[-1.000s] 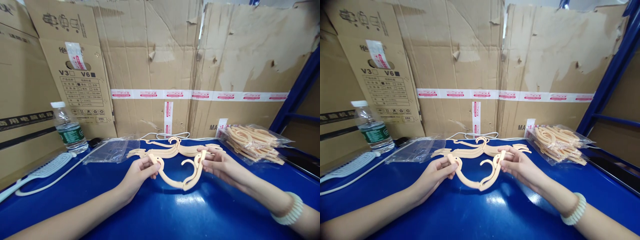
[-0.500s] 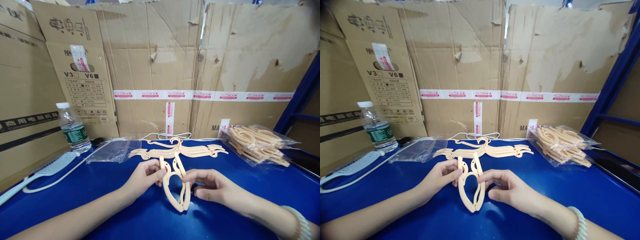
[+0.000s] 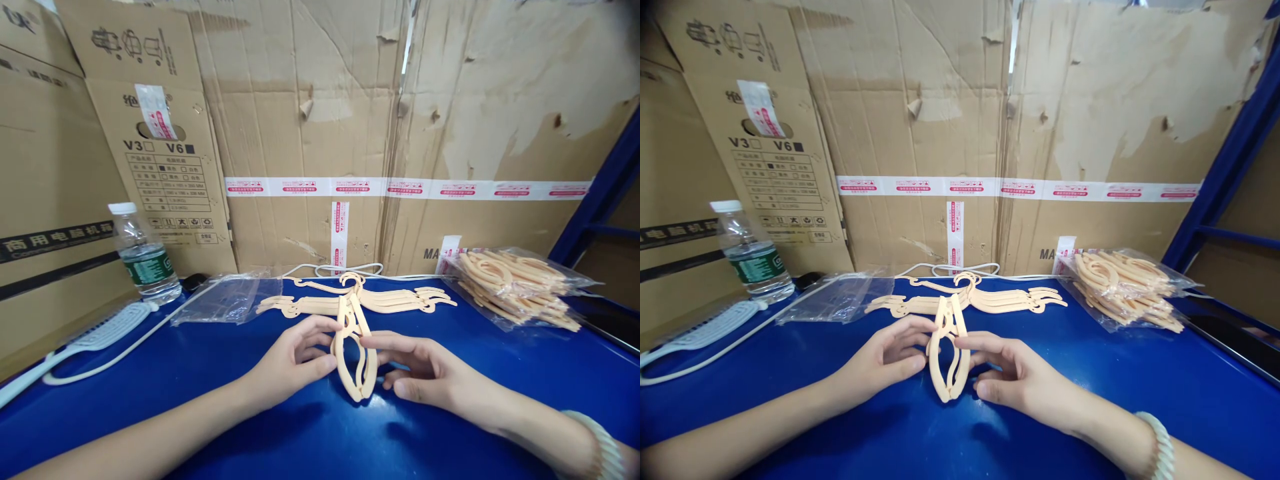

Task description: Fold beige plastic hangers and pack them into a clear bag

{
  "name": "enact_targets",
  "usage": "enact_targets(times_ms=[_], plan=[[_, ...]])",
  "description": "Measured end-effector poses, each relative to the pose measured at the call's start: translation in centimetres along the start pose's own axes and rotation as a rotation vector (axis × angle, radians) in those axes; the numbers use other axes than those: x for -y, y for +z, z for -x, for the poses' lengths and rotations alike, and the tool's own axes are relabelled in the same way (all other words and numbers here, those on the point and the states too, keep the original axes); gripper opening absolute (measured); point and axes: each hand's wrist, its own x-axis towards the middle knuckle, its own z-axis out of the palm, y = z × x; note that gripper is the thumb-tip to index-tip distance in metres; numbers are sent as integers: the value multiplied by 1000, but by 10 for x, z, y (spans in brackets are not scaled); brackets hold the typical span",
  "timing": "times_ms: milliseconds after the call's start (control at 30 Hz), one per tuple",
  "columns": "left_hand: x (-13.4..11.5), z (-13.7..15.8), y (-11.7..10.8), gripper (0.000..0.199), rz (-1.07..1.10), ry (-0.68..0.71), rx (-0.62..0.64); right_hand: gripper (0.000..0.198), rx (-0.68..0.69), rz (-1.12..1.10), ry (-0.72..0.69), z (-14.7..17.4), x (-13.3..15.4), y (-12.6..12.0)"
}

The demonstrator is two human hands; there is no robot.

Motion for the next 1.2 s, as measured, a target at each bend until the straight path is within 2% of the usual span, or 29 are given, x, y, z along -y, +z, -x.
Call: enact_targets(times_ms=[67,167,367,467,633,700,800,933,1200], plan=[[0,0,-1,40,-11,-47,20,54,7,-26,-6,0,-1,0],[0,0,-2,44,-20,-68,-26,60,7,-47,-8,1,-2,0],[0,-1,-4,48,-32,-108,-81,61,2,34,-59,1,-2,-3],[0,-1,-3,45,-21,-89,-50,53,26,168,-101,3,0,-1],[-3,0,1,40,-67,-69,11,47,-26,466,-127,7,5,2],[-4,1,4,34,-172,-22,5,52,-45,615,-139,8,6,3],[-4,5,8,29,-459,45,-22,60,-20,829,-166,9,6,3],[0,9,11,25,-760,79,-61,60,13,990,-160,8,6,3],[4,9,11,14,-907,76,-116,62,-71,1038,-208,7,10,1]])
